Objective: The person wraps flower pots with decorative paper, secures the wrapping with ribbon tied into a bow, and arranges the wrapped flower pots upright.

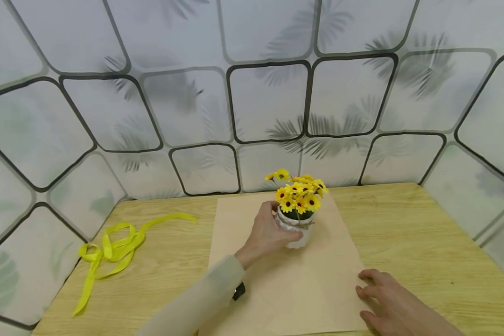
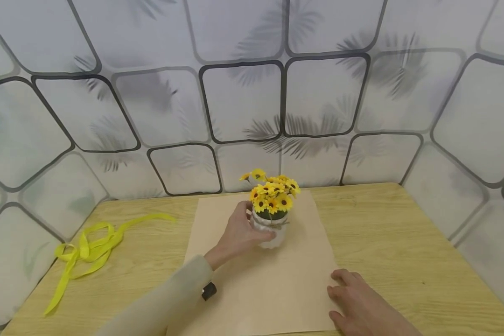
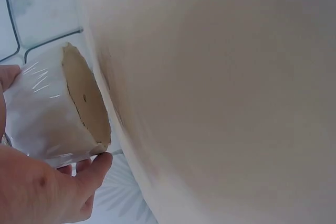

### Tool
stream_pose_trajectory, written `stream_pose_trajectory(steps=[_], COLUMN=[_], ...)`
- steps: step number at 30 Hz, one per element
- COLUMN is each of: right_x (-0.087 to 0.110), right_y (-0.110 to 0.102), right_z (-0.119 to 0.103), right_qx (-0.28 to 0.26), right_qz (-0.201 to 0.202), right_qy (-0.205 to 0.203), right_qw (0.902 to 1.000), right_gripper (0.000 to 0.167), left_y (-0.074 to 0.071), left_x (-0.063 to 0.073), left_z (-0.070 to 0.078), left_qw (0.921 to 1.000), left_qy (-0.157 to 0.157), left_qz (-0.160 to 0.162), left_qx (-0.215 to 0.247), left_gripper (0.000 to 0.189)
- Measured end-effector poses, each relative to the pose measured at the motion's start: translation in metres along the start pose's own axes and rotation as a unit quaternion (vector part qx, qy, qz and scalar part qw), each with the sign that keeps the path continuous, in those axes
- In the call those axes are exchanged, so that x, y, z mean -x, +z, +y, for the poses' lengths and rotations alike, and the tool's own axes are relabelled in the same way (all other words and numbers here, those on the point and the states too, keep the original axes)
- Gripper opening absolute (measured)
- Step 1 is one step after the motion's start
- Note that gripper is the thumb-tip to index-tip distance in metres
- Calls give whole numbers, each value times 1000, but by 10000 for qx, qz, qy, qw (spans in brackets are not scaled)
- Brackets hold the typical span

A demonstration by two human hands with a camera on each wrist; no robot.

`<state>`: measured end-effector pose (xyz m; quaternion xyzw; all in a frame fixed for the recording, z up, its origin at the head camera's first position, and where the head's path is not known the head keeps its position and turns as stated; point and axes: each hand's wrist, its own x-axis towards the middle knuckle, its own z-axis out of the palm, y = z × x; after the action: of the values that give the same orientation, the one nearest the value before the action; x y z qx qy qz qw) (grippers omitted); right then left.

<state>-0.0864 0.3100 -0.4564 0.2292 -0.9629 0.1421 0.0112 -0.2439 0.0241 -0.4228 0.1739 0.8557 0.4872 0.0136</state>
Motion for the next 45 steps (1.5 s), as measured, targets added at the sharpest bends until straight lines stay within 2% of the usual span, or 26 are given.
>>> stream_pose_trajectory(steps=[7,10,17,22,29,32,37,41,45], right_x=[-4,-4,-3,-2,0,0,-4,-8,-14], right_y=[-4,-5,-5,-3,-2,-4,-9,-12,-18], right_z=[-2,-2,-1,-1,0,1,0,-2,-7], right_qx=[-159,-144,4,-60,203,180,77,136,146], right_qz=[-533,-567,-455,-361,-85,-26,-231,-283,-301], right_qy=[379,392,352,307,91,-11,-22,-7,265], right_qw=[9977,9975,9983,9989,9997,9998,9997,9995,9991], right_gripper=[31,31,30,29,27,24,18,14,12], left_y=[-1,-2,-5,-9,-14,-15,-16,-21,-32], left_x=[0,-2,0,2,7,9,13,16,21], left_z=[0,0,-1,-3,-3,-4,-5,-9,-14], left_qw=[9993,9987,9979,9977,9973,9976,9969,9941,9897], left_qy=[13,26,-103,-55,133,62,-165,-370,-415], left_qz=[-299,-424,-609,-646,-666,-643,-728,-936,-1227], left_qx=[-207,-284,-169,-185,-264,-241,-235,-398,-612], left_gripper=[87,88,98,100,99,100,101,98,85])
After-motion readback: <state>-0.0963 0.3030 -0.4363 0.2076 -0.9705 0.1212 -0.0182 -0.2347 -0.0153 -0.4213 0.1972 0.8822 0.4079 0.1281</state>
